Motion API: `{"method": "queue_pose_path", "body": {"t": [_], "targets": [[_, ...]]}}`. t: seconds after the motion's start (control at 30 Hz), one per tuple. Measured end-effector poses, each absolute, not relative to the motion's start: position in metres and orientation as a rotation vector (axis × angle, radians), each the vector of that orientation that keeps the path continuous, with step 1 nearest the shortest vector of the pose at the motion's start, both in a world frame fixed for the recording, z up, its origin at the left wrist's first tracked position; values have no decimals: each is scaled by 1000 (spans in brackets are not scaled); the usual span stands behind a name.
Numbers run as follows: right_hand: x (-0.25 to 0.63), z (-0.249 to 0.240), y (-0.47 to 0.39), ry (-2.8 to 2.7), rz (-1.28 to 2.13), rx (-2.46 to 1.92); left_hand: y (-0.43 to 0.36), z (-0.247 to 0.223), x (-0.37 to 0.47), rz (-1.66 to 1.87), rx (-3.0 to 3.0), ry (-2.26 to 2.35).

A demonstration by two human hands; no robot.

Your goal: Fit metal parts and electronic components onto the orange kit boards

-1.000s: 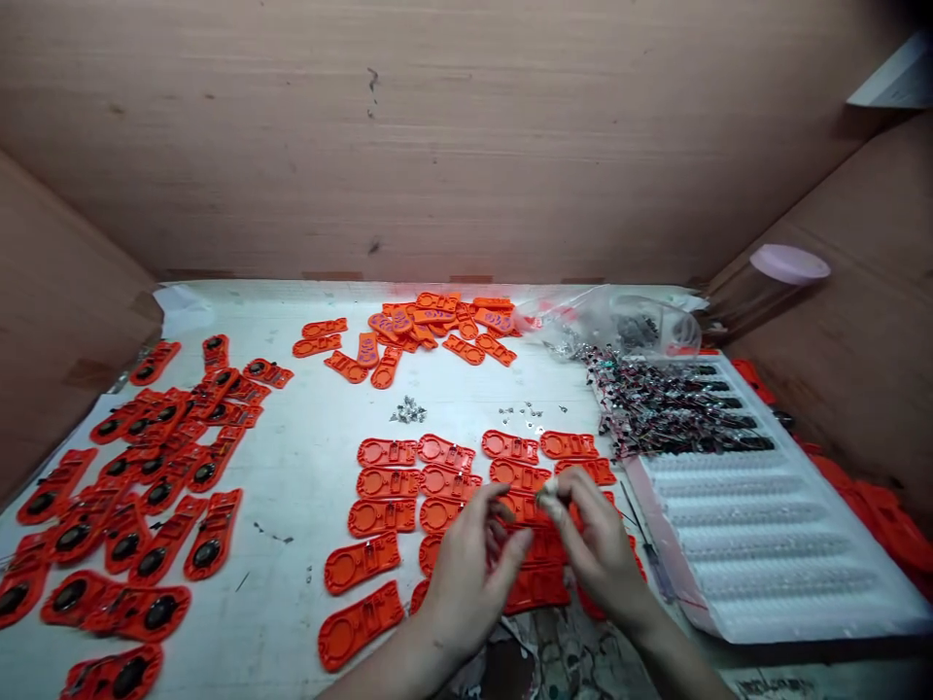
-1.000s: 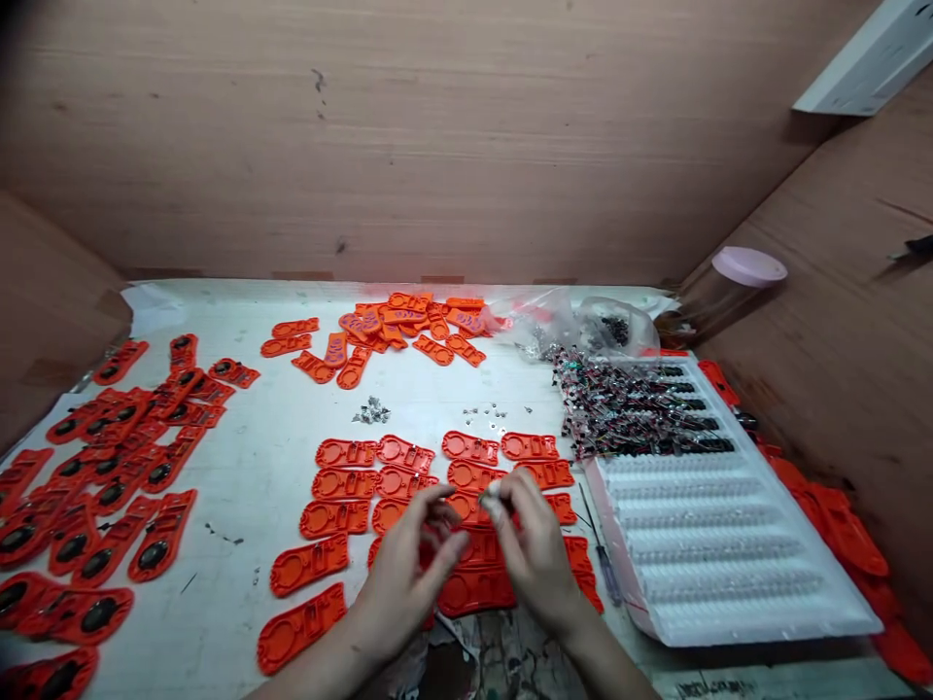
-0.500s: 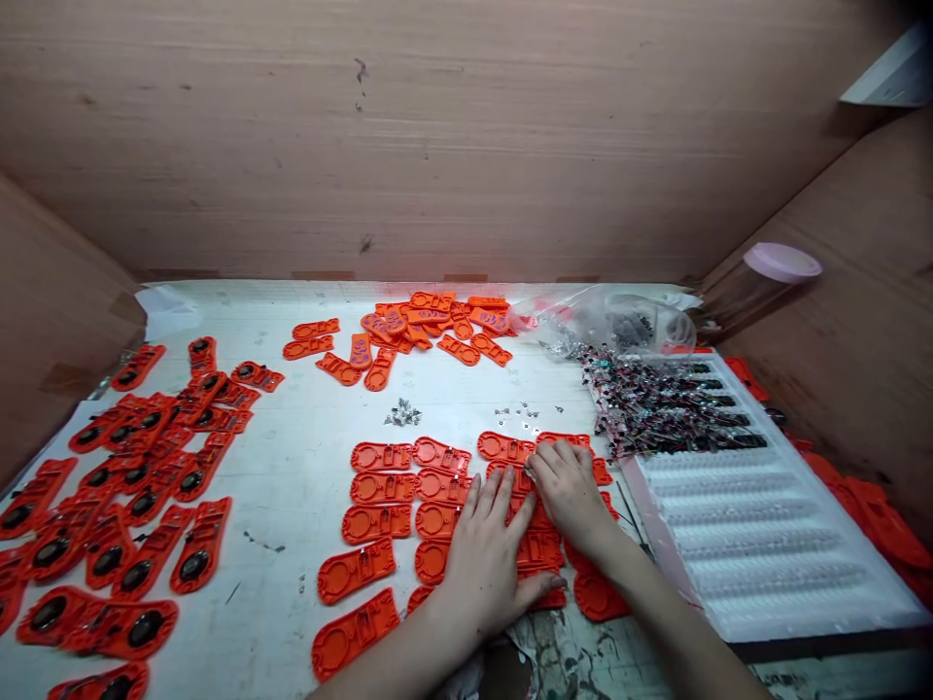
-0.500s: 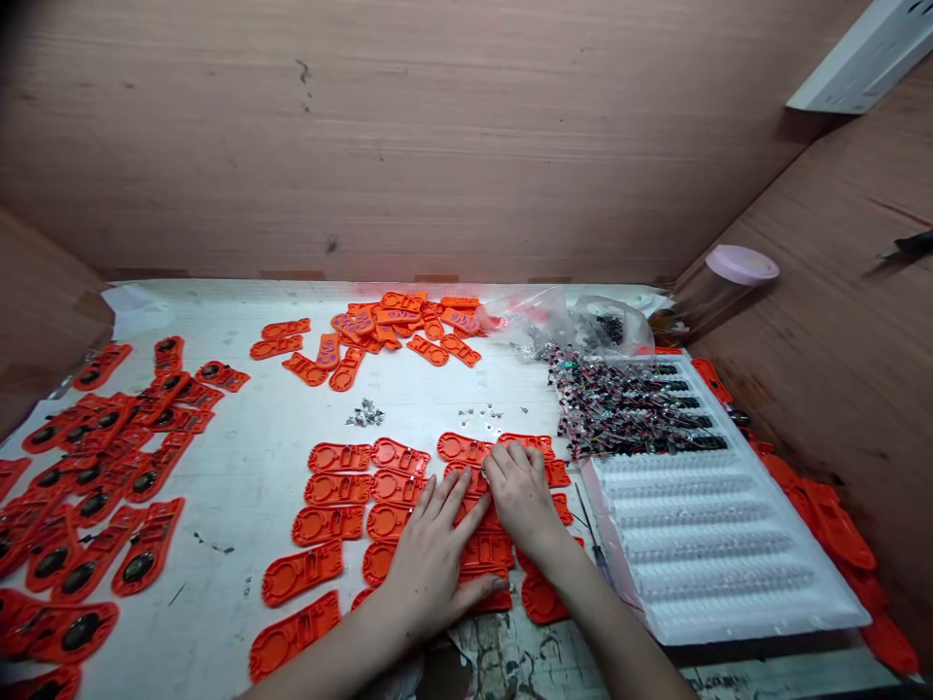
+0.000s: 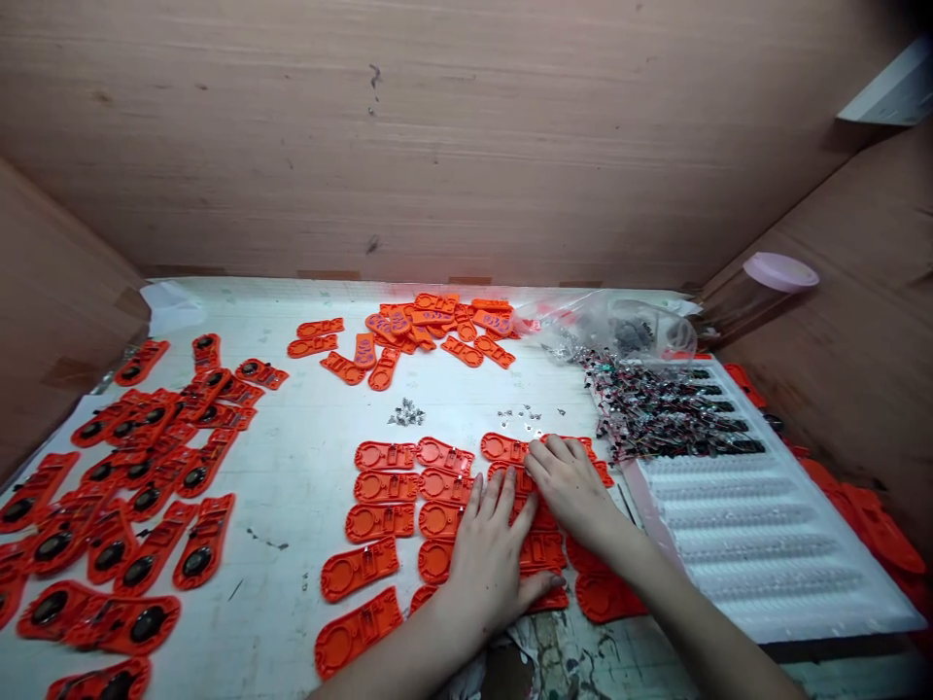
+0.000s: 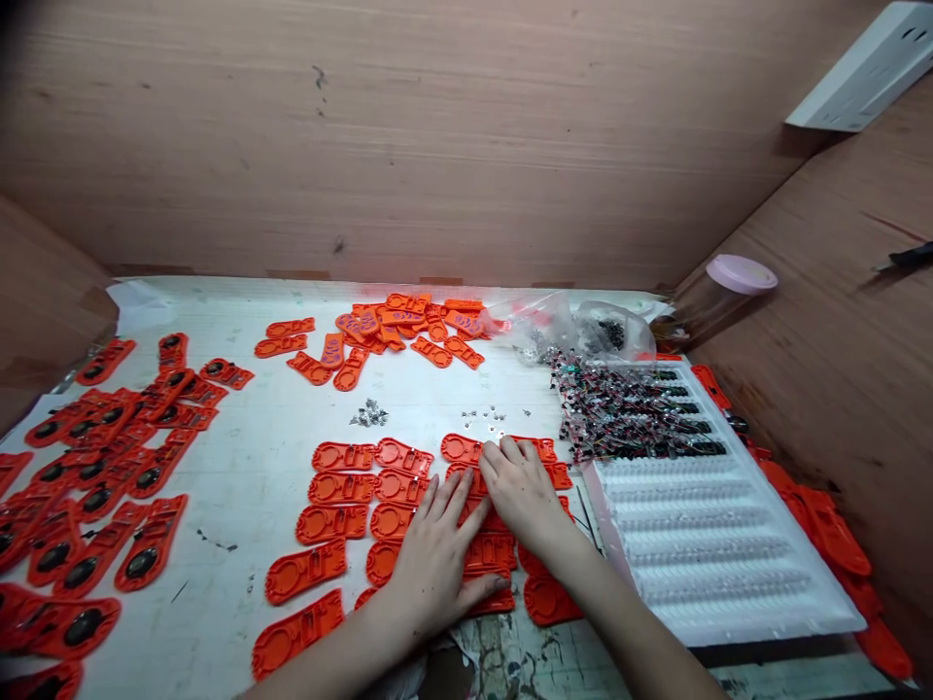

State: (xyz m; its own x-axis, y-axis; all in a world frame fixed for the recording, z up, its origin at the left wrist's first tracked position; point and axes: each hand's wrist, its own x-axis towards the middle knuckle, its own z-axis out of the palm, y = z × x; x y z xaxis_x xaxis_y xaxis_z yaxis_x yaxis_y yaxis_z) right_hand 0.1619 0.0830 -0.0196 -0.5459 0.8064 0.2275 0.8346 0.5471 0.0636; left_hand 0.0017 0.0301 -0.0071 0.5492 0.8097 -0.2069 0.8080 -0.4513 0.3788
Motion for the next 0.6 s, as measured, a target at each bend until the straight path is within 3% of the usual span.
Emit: {"method": "queue_pose_path", "body": {"t": [0.43, 0.6], "targets": [[153, -28, 78, -2578, -209, -1408, 31, -2, 5, -10, 2336, 1318], [158, -25, 85, -2574, 54, -1337, 31, -3, 3, 10, 2351, 1327]]}}
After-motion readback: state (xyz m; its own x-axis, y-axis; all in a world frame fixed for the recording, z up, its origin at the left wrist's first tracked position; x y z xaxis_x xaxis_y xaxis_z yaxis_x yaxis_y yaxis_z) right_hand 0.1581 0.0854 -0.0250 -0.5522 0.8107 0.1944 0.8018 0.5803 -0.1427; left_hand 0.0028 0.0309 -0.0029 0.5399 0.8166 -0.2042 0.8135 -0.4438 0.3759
